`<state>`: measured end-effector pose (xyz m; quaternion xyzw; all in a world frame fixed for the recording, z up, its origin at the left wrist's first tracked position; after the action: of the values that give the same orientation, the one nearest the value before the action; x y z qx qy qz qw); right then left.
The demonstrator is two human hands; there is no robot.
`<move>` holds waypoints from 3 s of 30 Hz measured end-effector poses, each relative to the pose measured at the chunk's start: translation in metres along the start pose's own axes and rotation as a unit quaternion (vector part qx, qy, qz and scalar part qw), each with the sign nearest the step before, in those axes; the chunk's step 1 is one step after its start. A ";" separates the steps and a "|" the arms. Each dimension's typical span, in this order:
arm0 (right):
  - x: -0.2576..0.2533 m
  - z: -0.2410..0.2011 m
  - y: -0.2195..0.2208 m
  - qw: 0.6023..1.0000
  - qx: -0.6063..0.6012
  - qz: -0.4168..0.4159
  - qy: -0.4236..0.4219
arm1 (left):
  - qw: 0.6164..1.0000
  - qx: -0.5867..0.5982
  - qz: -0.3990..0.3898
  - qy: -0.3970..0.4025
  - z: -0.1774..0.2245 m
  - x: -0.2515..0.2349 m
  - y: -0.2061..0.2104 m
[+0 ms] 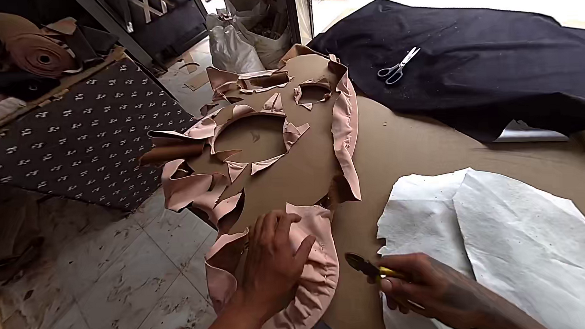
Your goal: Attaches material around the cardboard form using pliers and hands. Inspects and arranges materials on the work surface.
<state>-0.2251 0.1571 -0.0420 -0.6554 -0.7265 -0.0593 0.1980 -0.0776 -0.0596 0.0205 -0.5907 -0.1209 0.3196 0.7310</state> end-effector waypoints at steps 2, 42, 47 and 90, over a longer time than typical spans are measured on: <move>-0.032 0.001 -0.001 0.995 0.029 -0.079 0.058 | 1.000 -0.009 -0.001 0.020 -0.012 -0.016 0.018; -0.085 -0.016 -0.002 0.904 0.421 0.004 0.072 | 0.983 0.161 0.020 0.090 -0.035 -0.017 0.047; -0.080 0.016 0.023 0.913 -0.126 -0.245 0.300 | 0.979 0.172 0.032 0.100 -0.034 -0.018 0.043; -0.081 0.010 0.015 0.919 0.005 -0.275 0.283 | 0.976 0.182 0.021 0.115 -0.032 -0.018 0.042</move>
<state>-0.2077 0.0875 -0.0838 -0.3845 -0.7919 -0.2907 0.3749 -0.0875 -0.0919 -0.0240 -0.4832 0.0366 0.2818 0.8281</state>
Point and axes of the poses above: each hand's wrist, its own x-axis away from the middle knuckle, its own y-axis out of the palm, z = x × y, the point moved 10 cm from there along -x, towards the middle knuckle, and after that the axes turned 1 degree about -y, right-handed, at the moved point
